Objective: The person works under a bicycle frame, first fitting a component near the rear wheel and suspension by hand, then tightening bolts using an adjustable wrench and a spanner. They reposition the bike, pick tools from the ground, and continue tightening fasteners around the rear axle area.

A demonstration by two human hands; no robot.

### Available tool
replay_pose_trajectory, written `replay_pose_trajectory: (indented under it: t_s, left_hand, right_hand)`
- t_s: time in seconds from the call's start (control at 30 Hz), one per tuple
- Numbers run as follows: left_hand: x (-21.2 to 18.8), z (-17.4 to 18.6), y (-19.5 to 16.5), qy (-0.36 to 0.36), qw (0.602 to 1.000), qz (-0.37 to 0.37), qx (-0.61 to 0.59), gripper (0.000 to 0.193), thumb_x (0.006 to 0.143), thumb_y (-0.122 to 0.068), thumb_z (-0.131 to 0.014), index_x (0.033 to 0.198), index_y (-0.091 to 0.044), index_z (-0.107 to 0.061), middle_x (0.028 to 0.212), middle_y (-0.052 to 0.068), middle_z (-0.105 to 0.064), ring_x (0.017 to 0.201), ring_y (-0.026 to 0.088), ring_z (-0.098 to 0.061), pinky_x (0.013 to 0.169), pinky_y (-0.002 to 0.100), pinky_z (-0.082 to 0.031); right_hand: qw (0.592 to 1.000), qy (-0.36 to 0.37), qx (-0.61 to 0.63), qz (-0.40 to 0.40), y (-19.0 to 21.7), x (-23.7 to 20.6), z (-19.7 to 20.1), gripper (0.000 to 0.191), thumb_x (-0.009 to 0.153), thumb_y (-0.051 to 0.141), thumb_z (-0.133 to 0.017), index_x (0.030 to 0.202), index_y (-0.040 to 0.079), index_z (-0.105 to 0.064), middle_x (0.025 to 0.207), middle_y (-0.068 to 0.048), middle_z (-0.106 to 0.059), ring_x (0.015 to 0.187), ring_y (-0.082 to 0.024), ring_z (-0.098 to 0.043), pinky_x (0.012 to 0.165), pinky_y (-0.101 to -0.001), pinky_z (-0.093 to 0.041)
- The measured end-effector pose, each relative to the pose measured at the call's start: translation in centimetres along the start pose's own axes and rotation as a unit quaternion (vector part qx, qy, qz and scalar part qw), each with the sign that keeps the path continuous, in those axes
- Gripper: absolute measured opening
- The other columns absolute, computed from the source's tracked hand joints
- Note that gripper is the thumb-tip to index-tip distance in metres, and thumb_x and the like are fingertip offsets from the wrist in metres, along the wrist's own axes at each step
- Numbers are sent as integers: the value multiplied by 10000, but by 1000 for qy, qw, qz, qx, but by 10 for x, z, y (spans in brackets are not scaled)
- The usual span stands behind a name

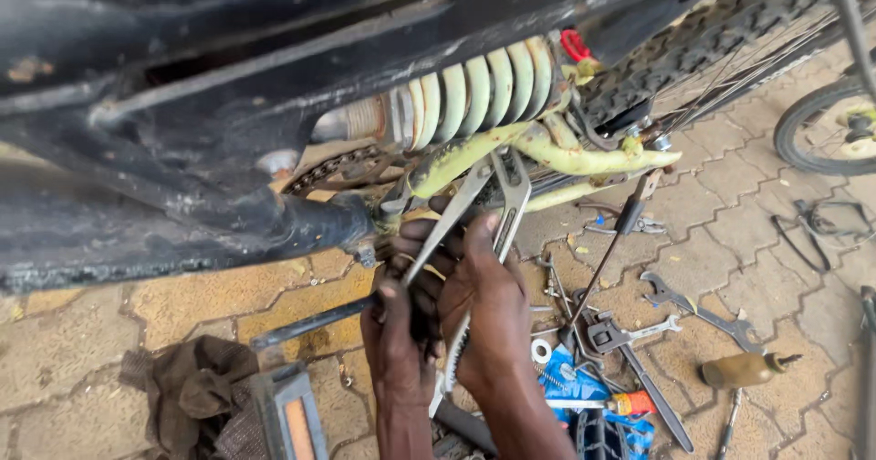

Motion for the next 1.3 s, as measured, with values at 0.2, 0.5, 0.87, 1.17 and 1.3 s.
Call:
replay_pose_trajectory:
  t_s: [0.2, 0.5, 0.87, 1.17, 1.3]
  left_hand:
    - [-4, -20, -3, 4, 987, -5, -160, 492, 1019, -275, -588, 1456, -57, -525, 1446, 42, -575, 1298, 148, -559, 1112, 342, -475]
    - [-13, -18, -14, -8, 1000, 24, -9, 589, 1004, -542, -500, 1341, -64, -569, 1327, 78, -635, 1295, 232, -572, 1104, 389, -462]
    - [-5, -15, 4, 16, 997, 0, 70, 743, 1073, -679, -293, 1095, 0, -594, 821, 100, -652, 582, 168, -567, 460, 267, -398]
    - [-14, -39, 18, -186, 944, -150, 229, 653, 1059, -556, -387, 994, 51, -617, 844, 136, -661, 748, 212, -637, 660, 298, -529]
    - [-32, -49, 33, -296, 890, -144, 317, 520, 1060, -442, -428, 977, 34, -623, 830, 132, -665, 724, 199, -647, 635, 328, -524]
  right_hand:
    - [995, -67, 63, 28, 5, -7, -34, 498, 1006, 478, -443, 1093, 10, -589, 841, -102, -603, 781, -239, -621, 746, -430, -578]
    - [998, -5, 67, 13, -5, 11, -7, 321, 1027, 358, -510, 1078, 44, -553, 808, -91, -563, 720, -219, -539, 692, -403, -502]
    - [970, 238, 34, 23, 2, 42, 40, 376, 1072, 356, -538, 1162, -9, -545, 838, -79, -489, 786, -219, -499, 746, -391, -460]
    - [919, 275, -273, -66, 31, 33, 73, 629, 986, 433, -546, 1488, 62, -471, 1124, -81, -707, 1139, -214, -671, 1066, -376, -522]
    - [736, 208, -631, -135, 53, 46, 118, 472, 1027, 454, -455, 1339, 142, -625, 909, -72, -705, 916, -192, -678, 860, -372, -518]
Point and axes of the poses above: each hand's wrist, its own x-axis towards the middle knuckle, its own z-axis out of the back of the hand, y = z × x, the point moved 4 cm from there along x, towards the middle knuckle
